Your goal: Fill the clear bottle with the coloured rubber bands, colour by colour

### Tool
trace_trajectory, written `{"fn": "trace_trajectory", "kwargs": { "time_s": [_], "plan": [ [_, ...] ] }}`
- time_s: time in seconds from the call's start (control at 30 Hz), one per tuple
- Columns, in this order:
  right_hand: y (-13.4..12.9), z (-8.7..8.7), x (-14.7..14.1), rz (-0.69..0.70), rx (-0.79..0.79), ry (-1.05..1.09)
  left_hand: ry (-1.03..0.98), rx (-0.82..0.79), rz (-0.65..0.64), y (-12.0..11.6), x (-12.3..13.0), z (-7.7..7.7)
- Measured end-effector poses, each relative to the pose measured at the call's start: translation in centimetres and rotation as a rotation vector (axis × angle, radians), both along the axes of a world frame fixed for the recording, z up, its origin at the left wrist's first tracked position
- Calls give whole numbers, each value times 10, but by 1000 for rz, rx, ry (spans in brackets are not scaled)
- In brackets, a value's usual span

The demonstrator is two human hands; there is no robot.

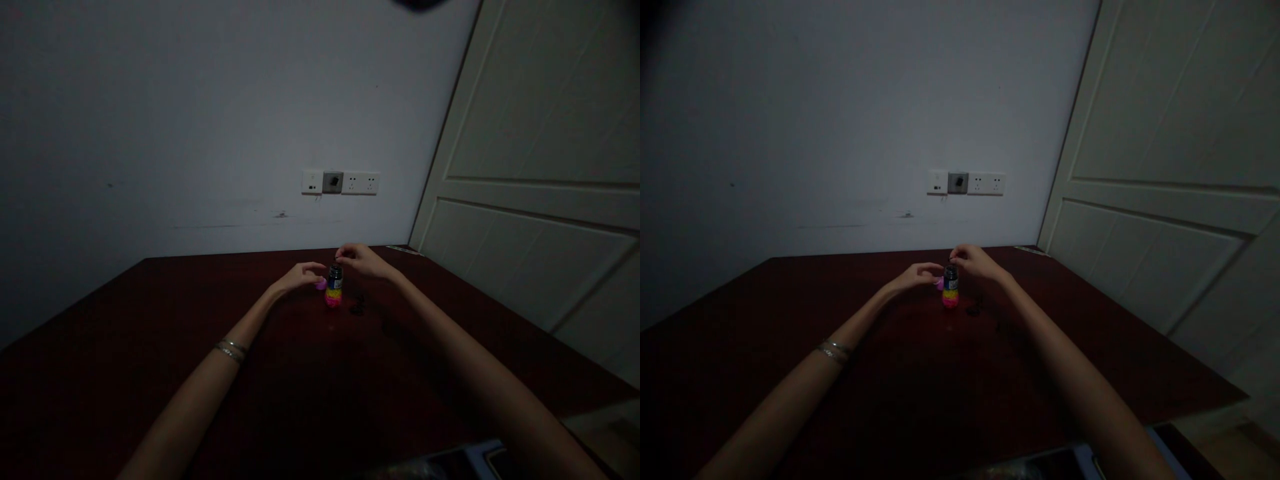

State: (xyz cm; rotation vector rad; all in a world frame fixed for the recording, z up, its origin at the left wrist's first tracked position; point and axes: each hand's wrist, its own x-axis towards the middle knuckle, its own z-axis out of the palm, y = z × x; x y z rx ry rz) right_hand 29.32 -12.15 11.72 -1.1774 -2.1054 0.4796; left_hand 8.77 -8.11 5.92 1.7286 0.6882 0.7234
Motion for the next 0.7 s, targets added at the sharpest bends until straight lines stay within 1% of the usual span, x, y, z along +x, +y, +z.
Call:
{"fn": "trace_trajectory", "kwargs": {
  "time_s": [0.1, 0.17, 0.27, 0.37, 0.5, 0.6, 0.7],
  "plan": [
    [0, 3, -5, 25, -59, -71, 39, 32, -98, -4, 13, -3],
    [-1, 6, -7, 16, -45, -112, 49, 78, -107, -4, 20, -9],
    [-4, 10, -7, -6, -13, -143, 53, 123, -88, -3, 26, -18],
    [-5, 14, -7, -13, -35, -196, 49, 154, -24, -1, 30, -24],
    [-5, 14, -11, 12, -63, -259, 88, 237, 105, -1, 34, -28],
    [-4, 11, -15, -19, -110, -243, 130, 319, 182, -3, 35, -28],
    [-4, 9, -16, -26, -142, -266, 163, 357, 220, -7, 35, -26]
  ]
}}
